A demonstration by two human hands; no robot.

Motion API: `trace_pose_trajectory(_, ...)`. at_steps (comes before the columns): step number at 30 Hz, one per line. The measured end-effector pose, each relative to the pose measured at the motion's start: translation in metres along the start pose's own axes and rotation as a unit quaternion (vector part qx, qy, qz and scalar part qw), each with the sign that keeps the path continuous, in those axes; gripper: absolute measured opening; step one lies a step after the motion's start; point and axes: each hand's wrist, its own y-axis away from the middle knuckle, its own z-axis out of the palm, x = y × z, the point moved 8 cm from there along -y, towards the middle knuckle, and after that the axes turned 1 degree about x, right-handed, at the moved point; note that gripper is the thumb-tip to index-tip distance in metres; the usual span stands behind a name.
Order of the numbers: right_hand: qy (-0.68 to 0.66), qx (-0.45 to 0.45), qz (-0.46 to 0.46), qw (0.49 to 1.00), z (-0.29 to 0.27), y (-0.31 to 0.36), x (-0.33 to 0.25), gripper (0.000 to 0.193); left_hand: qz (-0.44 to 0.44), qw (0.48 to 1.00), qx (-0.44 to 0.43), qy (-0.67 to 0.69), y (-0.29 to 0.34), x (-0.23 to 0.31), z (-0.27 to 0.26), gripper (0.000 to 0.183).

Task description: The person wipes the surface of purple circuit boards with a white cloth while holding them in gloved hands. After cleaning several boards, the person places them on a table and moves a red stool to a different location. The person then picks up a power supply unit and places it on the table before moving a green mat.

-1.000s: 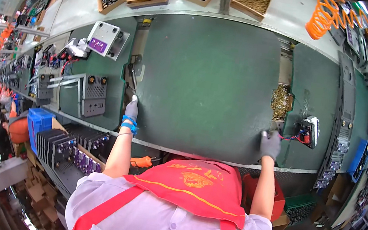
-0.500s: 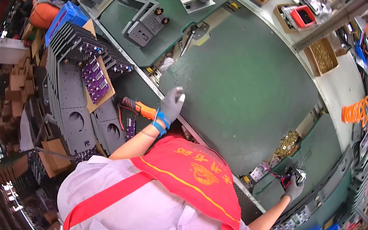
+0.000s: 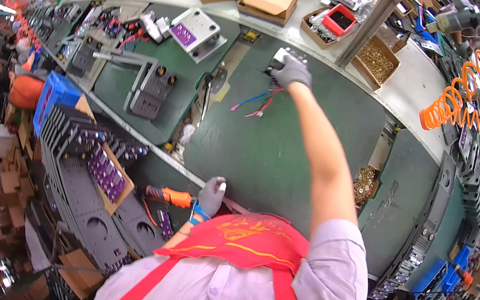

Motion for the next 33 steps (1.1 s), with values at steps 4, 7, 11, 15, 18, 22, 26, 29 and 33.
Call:
trace_pose_trajectory(4, -0.001, 0.045, 0.054, 0.998, -0.004, -0.009, -0.019, 0.061, -0.004, 1.000, 0.006, 0.027, -0.005, 0.002, -0.008, 0.023)
trace_pose_trajectory(7, -0.075, 0.075, 0.010, 0.994, -0.032, 0.014, -0.002, 0.062, 0.004, 1.000, -0.010, -0.029, -0.007, 0.005, -0.003, 0.021)
trace_pose_trajectory(11, -0.099, 0.159, -0.010, 0.982, -0.048, 0.109, 0.113, 0.043, 0.055, 0.994, -0.071, -0.064, -0.001, 0.017, 0.020, 0.022)
trace_pose_trajectory(15, -0.083, 0.288, 0.095, 0.949, -0.053, 0.283, 0.323, 0.036, 0.115, 0.984, -0.091, -0.101, 0.007, 0.046, 0.050, 0.025)
trace_pose_trajectory(18, 0.088, 0.321, 0.235, 0.913, -0.092, 0.425, 0.475, 0.027, 0.123, 0.978, -0.118, -0.119, 0.021, 0.064, 0.085, 0.025)
trace_pose_trajectory(22, 0.275, 0.263, 0.448, 0.809, -0.145, 0.567, 0.614, 0.044, 0.132, 0.972, -0.144, -0.131, 0.075, 0.089, 0.153, 0.024)
trace_pose_trajectory(26, 0.284, 0.181, 0.406, 0.850, -0.144, 0.576, 0.687, 0.050, 0.162, 0.961, -0.164, -0.153, 0.158, 0.130, 0.230, 0.025)
trace_pose_trajectory(29, 0.272, 0.141, 0.398, 0.865, -0.141, 0.553, 0.705, 0.027, 0.181, 0.949, -0.203, -0.159, 0.209, 0.153, 0.286, 0.024)
trace_pose_trajectory(33, 0.193, 0.140, 0.378, 0.894, -0.152, 0.548, 0.713, 0.017, 0.217, 0.938, -0.230, -0.140, 0.263, 0.206, 0.323, 0.023)
